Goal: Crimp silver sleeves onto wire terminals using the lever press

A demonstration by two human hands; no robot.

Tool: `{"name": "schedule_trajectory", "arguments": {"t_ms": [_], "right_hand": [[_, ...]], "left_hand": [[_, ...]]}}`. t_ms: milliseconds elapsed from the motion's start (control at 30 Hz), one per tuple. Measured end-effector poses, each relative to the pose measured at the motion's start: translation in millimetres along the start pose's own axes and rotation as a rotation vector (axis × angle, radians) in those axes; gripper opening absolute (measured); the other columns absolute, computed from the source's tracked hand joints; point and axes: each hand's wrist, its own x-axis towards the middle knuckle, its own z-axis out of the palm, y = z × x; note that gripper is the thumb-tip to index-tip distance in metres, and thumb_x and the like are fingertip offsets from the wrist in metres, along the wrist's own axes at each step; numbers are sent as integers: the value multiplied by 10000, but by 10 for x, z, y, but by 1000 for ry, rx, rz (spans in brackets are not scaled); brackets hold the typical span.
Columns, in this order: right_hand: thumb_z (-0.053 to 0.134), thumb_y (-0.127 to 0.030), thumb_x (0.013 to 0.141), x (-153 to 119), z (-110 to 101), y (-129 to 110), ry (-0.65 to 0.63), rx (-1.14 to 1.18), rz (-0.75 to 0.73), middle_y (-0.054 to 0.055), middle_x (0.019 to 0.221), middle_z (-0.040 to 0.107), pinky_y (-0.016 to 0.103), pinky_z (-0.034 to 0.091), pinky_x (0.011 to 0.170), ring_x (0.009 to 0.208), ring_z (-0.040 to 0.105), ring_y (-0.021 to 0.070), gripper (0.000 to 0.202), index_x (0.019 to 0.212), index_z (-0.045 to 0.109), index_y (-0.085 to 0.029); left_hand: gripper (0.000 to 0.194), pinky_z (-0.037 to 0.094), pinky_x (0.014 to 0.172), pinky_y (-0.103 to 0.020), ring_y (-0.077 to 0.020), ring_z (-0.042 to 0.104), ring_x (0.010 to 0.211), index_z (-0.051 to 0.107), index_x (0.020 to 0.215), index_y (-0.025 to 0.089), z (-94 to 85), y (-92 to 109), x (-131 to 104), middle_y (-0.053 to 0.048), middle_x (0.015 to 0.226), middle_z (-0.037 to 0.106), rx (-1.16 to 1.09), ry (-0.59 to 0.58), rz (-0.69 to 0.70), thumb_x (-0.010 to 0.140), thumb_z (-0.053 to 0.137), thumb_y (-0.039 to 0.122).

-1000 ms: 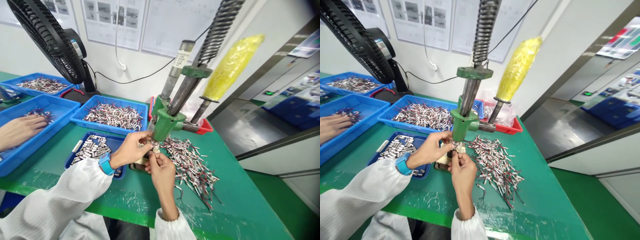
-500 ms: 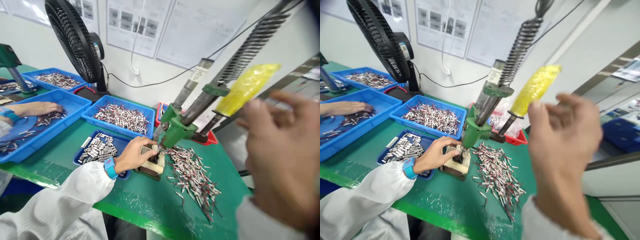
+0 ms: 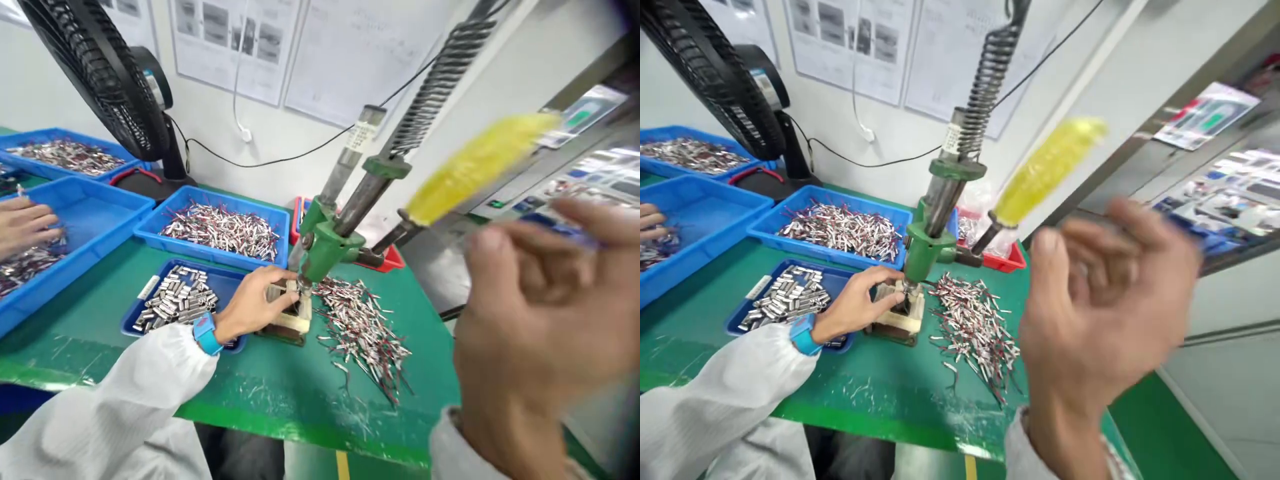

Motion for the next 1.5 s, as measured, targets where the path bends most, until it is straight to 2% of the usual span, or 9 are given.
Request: {"name": "schedule_trajectory", "arguments": {"t_ms": [67, 167, 300, 667, 800, 867, 1000, 1133, 1500], "right_hand": [[680, -366, 946, -294, -27, 379, -110, -113, -54, 92, 981, 723, 319, 529, 791, 838, 676, 178, 264, 1075, 725, -141], [564, -358, 1008, -908, -8, 933, -638, -164, -211, 81, 938, 714, 346, 536, 775, 830, 660, 197, 259, 1004, 758, -187], [509, -268, 1020, -1413, 115, 1275, -791, -312, -306, 101, 951, 674, 417, 502, 830, 876, 615, 243, 282, 955, 776, -207], [639, -292, 985, -1406, 260, 1212, -396, 24, -70, 45, 994, 739, 295, 516, 879, 893, 690, 176, 149, 1054, 720, -188], [659, -349, 967, -1396, 246, 1117, -319, 15, 60, 44, 957, 760, 261, 540, 839, 842, 720, 174, 209, 1039, 749, -174], [664, -382, 959, -1404, 229, 1102, -302, -3, 139, 48, 956, 767, 262, 549, 844, 836, 731, 182, 247, 1049, 758, -173], [671, -449, 939, -1448, 232, 1071, -304, 1, 241, 41, 962, 777, 251, 545, 825, 815, 738, 182, 312, 1071, 771, -185], [667, -466, 931, -1475, 299, 928, -295, 39, 316, 41, 940, 783, 245, 543, 796, 806, 742, 179, 325, 1044, 780, -184], [718, -434, 890, -1465, 724, 374, -227, 284, 487, 55, 866, 765, 241, 560, 727, 731, 722, 157, 289, 987, 761, -166]], "left_hand": [[228, 493, 973, -408, -275, 682, 1072, 746, 1063, 187, 50, 11, 22, -97, 1145, 760, -29, -9, -3, 865, 765, 297], [99, 475, 982, -387, -259, 668, 1069, 742, 887, 162, 86, 46, 109, -95, 1112, 753, -184, -53, -116, 829, 771, 237], [106, 499, 909, -336, -222, 679, 992, 701, 788, 132, 14, 81, 259, -88, 1072, 735, -387, -210, -322, 821, 743, 224], [169, 532, 867, -330, -240, 707, 1009, 792, 923, 152, -259, 94, 468, -80, 1023, 774, -344, -584, -285, 837, 753, 293], [234, 425, 1108, -437, -277, 547, 1341, 756, 1106, 183, -614, -12, 490, -109, 1298, 702, 26, -188, -98, 881, 708, 226], [345, 444, 1081, -446, -276, 568, 1301, 697, 1231, 194, -845, -46, 427, -114, 1346, 671, 213, -84, -52, 888, 712, 226], [245, 522, 825, -315, -222, 703, 942, 750, 1087, 212, -1138, -29, 111, -50, 1060, 764, 440, -541, -78, 843, 780, 209], [177, 510, 847, -347, -277, 718, 970, 789, 987, 215, -1079, -6, -203, -51, 975, 776, 709, -760, -146, 820, 795, 157], [107, 508, 819, -394, -295, 685, 931, 705, 931, 175, -716, -72, -243, -93, 960, 730, 883, -662, -32, 966, 605, 189]]}}
